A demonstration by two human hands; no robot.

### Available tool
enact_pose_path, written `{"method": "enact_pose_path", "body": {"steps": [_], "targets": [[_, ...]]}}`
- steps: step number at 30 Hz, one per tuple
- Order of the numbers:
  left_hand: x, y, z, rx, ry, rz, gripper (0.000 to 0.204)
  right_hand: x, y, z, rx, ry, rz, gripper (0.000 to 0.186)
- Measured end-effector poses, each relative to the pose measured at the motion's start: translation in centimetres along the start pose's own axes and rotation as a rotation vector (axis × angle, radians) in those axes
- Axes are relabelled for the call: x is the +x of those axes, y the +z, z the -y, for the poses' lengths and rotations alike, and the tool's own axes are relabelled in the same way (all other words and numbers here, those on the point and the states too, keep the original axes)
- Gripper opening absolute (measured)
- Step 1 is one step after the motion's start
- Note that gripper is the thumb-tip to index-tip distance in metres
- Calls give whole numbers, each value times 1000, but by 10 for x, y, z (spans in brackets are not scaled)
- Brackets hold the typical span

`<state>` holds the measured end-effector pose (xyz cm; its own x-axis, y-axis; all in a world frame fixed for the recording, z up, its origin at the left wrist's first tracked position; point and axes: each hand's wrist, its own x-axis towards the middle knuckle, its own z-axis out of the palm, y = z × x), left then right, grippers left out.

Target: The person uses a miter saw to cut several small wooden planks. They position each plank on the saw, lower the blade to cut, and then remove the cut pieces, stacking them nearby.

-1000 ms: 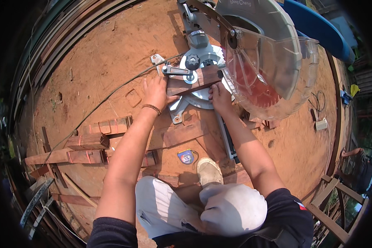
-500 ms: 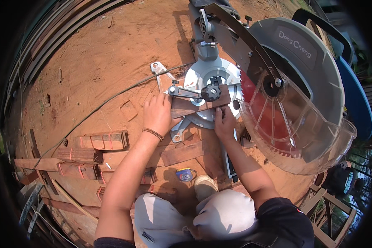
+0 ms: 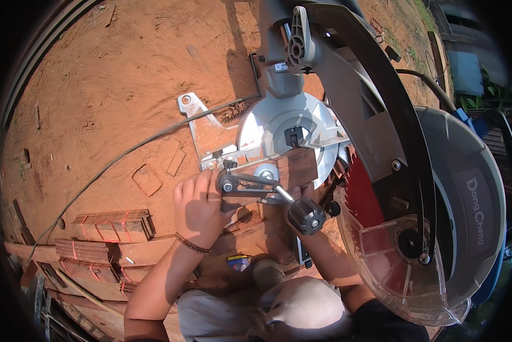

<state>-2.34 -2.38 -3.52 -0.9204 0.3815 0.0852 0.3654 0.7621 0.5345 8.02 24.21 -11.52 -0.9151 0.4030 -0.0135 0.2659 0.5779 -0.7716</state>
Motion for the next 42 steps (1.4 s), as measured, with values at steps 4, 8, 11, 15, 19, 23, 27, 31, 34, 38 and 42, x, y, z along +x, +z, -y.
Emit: {"method": "enact_pose_path", "body": {"steps": [4,8,11,15,19,23,27,31,34,38,42], "targets": [[0,-2,0,42,-7,64,87,2,-8,10,-73,2,107,36],[3,-5,-2,-1,-28,98,89,6,-7,19,-52,-62,72,34],[4,-7,-3,-27,-55,125,90,9,-4,24,-26,-104,53,35],[3,-8,-1,-42,-66,138,89,12,-4,29,-5,-122,44,36],[2,-7,0,0,-39,131,89,10,-5,26,-15,-87,61,37],[2,-5,-1,7,-12,69,87,6,-1,17,-79,-56,42,40],[1,-5,-1,-11,-4,54,80,7,3,15,41,46,5,35],[-3,-6,-3,99,38,20,83,11,-4,21,-98,-258,-39,20],[-6,-6,-7,134,25,34,81,10,-7,26,44,-125,-30,13],[-7,-4,-10,186,38,2,80,7,-7,24,537,35,-130,14],[-9,-3,-12,252,41,9,80,10,-11,20,488,241,4,31]]}}
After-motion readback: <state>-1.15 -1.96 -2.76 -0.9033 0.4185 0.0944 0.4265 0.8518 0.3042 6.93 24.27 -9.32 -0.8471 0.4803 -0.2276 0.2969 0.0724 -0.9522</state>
